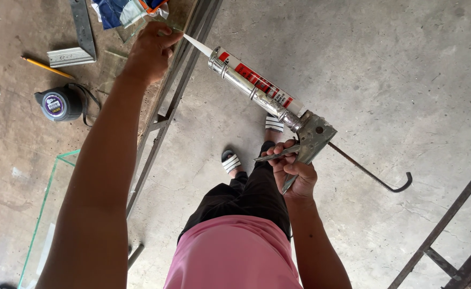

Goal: Assemble a glass structure by aligning glass panels and preparing a sealant gun

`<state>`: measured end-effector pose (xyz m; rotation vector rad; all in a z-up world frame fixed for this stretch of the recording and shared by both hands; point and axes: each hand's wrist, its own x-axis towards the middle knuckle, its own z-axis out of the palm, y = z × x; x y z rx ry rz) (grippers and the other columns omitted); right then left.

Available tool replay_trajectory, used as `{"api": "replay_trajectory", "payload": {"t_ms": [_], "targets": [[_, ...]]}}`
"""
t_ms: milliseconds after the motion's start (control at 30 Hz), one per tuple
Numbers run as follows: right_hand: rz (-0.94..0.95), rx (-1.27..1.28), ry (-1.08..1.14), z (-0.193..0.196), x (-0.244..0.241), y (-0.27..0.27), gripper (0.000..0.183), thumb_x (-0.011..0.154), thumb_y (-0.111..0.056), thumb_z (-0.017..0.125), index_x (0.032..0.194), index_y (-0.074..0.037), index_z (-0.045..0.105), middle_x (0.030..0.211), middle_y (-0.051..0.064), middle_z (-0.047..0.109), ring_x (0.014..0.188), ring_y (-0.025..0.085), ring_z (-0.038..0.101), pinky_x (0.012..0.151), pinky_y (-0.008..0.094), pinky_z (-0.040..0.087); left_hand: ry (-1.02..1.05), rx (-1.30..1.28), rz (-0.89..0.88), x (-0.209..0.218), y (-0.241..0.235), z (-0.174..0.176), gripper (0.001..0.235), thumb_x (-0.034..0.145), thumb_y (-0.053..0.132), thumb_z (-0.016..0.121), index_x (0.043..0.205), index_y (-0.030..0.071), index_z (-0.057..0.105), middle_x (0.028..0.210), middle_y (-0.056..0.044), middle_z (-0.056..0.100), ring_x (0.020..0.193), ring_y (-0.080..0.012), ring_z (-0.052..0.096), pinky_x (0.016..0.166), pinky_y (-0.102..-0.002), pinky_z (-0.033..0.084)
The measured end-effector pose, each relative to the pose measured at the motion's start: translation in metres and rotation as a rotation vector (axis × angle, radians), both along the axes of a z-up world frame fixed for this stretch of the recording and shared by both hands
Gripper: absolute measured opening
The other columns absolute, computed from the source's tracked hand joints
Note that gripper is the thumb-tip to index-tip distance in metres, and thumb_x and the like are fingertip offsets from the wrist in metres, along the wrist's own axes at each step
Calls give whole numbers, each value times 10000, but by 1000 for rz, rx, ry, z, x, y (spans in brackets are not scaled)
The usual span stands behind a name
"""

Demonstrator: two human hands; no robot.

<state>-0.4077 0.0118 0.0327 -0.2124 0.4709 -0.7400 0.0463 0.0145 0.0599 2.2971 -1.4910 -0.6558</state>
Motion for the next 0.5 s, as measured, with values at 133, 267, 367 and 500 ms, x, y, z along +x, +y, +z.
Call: {"api": "replay_trajectory", "payload": {"t_ms": [133, 267, 367, 500], "targets": [[20, -34, -38, -1, -1, 0, 539, 686, 6, 553, 1216, -66, 611, 1079, 134, 658, 1119, 324, 613, 1082, 493, 463, 46, 3, 33, 1, -1, -3, 468, 996, -77, 576, 1411, 123, 659, 1386, -23, 476, 1294, -260, 428, 1083, -328, 385], [10, -33, -17, -1, 0, 0, 535, 664, 5, 547, 1191, -62, 614, 1053, 143, 658, 1095, 305, 613, 1068, 481, 482, 67, 11, 53, -2, -1, 2, 476, 988, -85, 571, 1408, 123, 660, 1379, -15, 483, 1291, -250, 431, 1073, -323, 379], [2, -29, 8, 1, 1, -1, 527, 659, 11, 538, 1177, -52, 615, 1033, 138, 647, 1074, 309, 613, 1034, 458, 504, 71, 43, 64, -6, -3, 11, 481, 986, -85, 572, 1416, 117, 648, 1398, -7, 461, 1317, -242, 417, 1094, -301, 372], [23, -52, -22, 0, 0, 0, 524, 676, 0, 549, 1192, -70, 599, 1040, 113, 648, 1066, 293, 611, 1062, 525, 462, 82, 36, 71, -3, -1, 8, 476, 987, -82, 584, 1410, 126, 657, 1388, 2, 462, 1308, -237, 429, 1068, -304, 395]]}}
